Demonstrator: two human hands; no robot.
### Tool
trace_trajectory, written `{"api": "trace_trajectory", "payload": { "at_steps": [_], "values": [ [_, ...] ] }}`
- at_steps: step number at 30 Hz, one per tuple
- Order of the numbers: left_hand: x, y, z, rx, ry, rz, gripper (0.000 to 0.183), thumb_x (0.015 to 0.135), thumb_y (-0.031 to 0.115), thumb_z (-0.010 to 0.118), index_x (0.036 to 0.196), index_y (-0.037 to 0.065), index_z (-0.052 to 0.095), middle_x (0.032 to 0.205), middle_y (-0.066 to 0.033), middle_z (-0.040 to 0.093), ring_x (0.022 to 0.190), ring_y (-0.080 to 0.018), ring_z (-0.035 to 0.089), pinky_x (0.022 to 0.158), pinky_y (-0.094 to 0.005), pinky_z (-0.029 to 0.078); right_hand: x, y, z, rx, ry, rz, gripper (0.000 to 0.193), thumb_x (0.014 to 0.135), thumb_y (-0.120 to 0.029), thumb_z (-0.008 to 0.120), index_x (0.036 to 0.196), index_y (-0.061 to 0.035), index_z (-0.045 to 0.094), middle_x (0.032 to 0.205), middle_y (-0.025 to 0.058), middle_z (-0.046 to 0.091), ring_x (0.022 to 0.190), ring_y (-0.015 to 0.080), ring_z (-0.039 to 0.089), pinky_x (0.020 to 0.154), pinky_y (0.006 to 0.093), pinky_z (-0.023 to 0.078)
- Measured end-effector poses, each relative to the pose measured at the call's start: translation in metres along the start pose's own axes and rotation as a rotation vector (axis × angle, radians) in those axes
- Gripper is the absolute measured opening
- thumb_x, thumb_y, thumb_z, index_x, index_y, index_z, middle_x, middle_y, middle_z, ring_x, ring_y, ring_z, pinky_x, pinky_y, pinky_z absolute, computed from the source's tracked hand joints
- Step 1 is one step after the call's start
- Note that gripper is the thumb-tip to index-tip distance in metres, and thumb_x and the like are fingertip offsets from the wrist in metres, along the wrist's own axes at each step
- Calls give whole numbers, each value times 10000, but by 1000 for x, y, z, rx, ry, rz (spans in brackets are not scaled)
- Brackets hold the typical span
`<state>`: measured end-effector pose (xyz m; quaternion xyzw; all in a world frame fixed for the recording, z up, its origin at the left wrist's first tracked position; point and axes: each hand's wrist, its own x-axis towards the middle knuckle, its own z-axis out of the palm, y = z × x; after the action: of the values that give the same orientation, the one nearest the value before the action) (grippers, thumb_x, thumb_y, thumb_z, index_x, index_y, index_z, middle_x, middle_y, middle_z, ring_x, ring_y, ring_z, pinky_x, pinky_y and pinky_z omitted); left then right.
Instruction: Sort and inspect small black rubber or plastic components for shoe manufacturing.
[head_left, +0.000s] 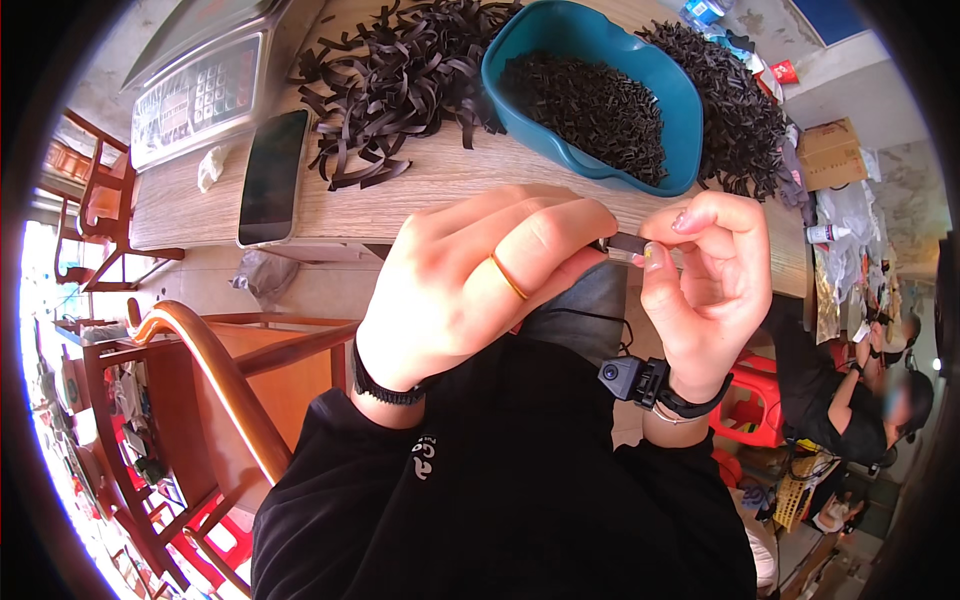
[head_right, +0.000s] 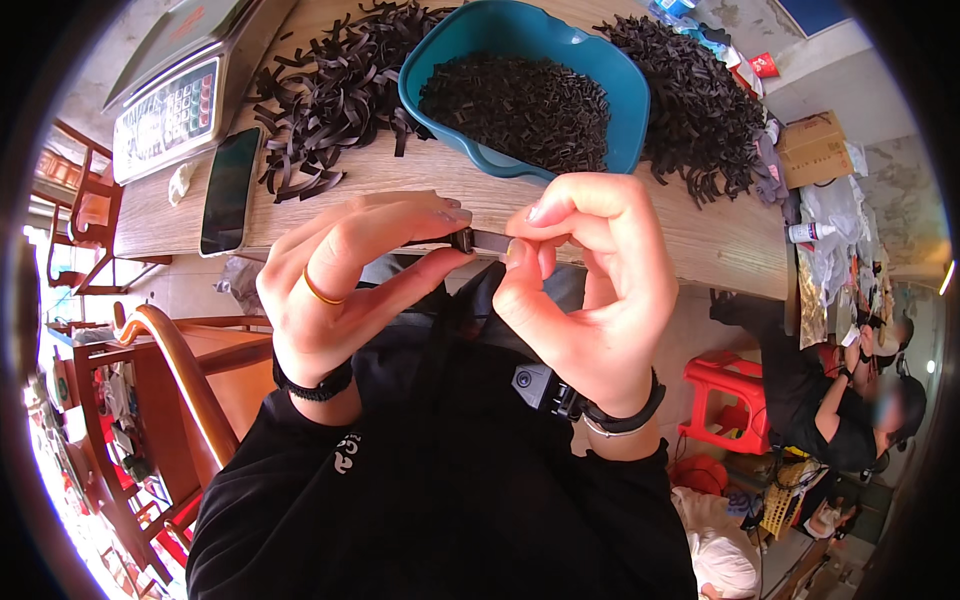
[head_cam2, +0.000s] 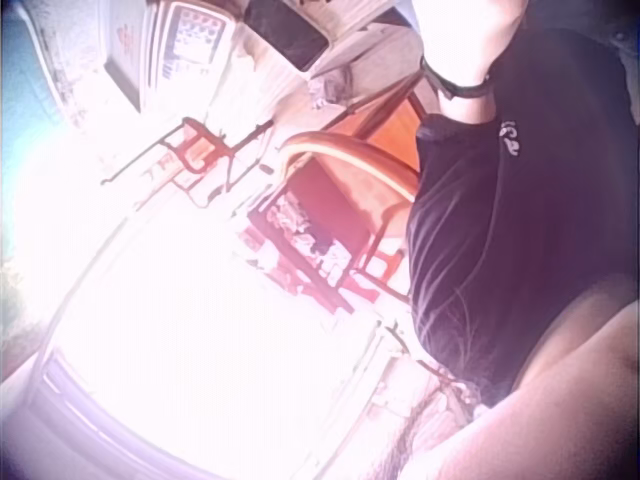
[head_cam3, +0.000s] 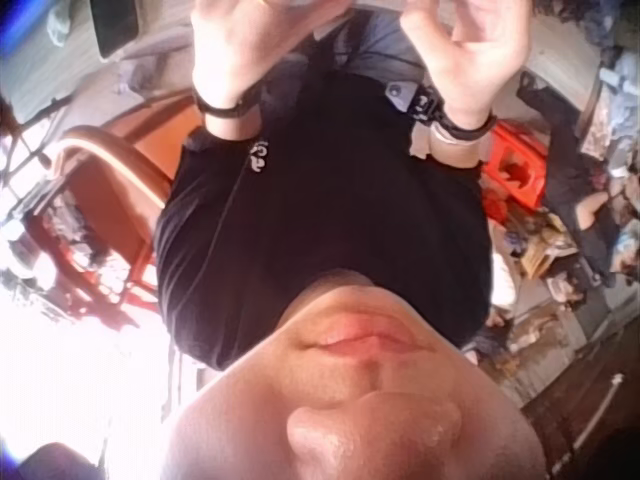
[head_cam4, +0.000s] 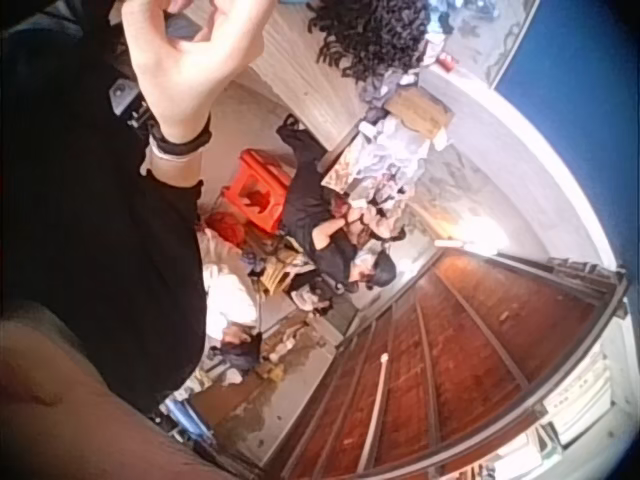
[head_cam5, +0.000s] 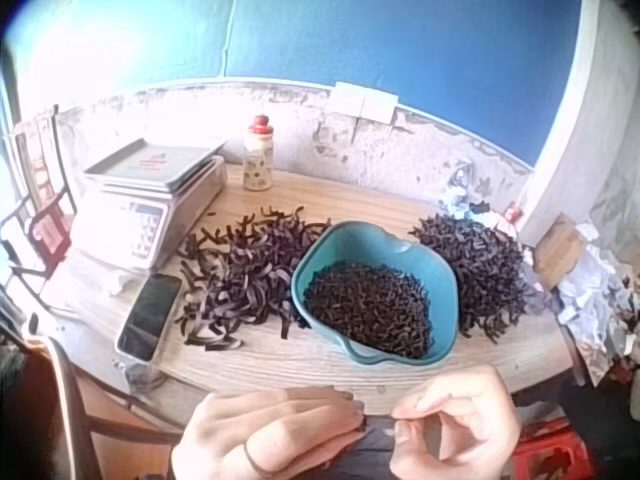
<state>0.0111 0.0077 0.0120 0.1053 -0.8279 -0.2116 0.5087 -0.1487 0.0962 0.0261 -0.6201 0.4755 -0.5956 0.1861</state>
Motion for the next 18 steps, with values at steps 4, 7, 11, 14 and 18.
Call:
{"api": "trace_trajectory", "payload": {
  "at_steps": [4, 7, 11, 14, 18],
  "values": [
    [0, -1, -2, -3, -23, -36, 326, 595, -25, 763, 876, -3, 599, 830, -98, 666, 738, -213, 662, 645, -271, 522, 0, -3, 0, 3, 18, 22, 367, 646, 143, 586, 960, 2, 459, 827, 65, 555, 684, 84, 514, 628, 209, 404],
    [0, -1, -3, 10, -47, -42, 320, 595, -26, 761, 868, -2, 597, 827, -98, 665, 735, -216, 661, 643, -274, 522, 0, -5, 0, 3, 19, 20, 362, 646, 151, 576, 955, 2, 460, 820, 70, 549, 680, 85, 513, 626, 210, 404],
    [1, 0, -4, 13, -55, -40, 314, 594, -35, 758, 859, -3, 593, 823, -101, 664, 731, -215, 661, 644, -275, 521, -1, -6, -2, 44, 5, -10, 362, 649, 167, 558, 958, 5, 460, 826, 80, 551, 689, 98, 522, 626, 213, 408],
    [1, -2, -2, -17, -23, -13, 311, 593, -43, 756, 855, -5, 593, 825, -105, 665, 735, -216, 662, 645, -271, 523, -1, -6, -3, 32, 7, 3, 321, 710, 125, 565, 995, 17, 462, 849, 92, 565, 702, 111, 533, 617, 220, 418],
    [-2, -3, -5, -45, 16, -32, 314, 593, -51, 755, 857, -7, 592, 831, -110, 666, 746, -222, 664, 646, -266, 526, 10, -6, -8, 357, -72, 288, 192, 869, -48, 519, 1044, 23, 484, 864, 106, 586, 719, 117, 540, 576, 220, 423]
  ]
}}
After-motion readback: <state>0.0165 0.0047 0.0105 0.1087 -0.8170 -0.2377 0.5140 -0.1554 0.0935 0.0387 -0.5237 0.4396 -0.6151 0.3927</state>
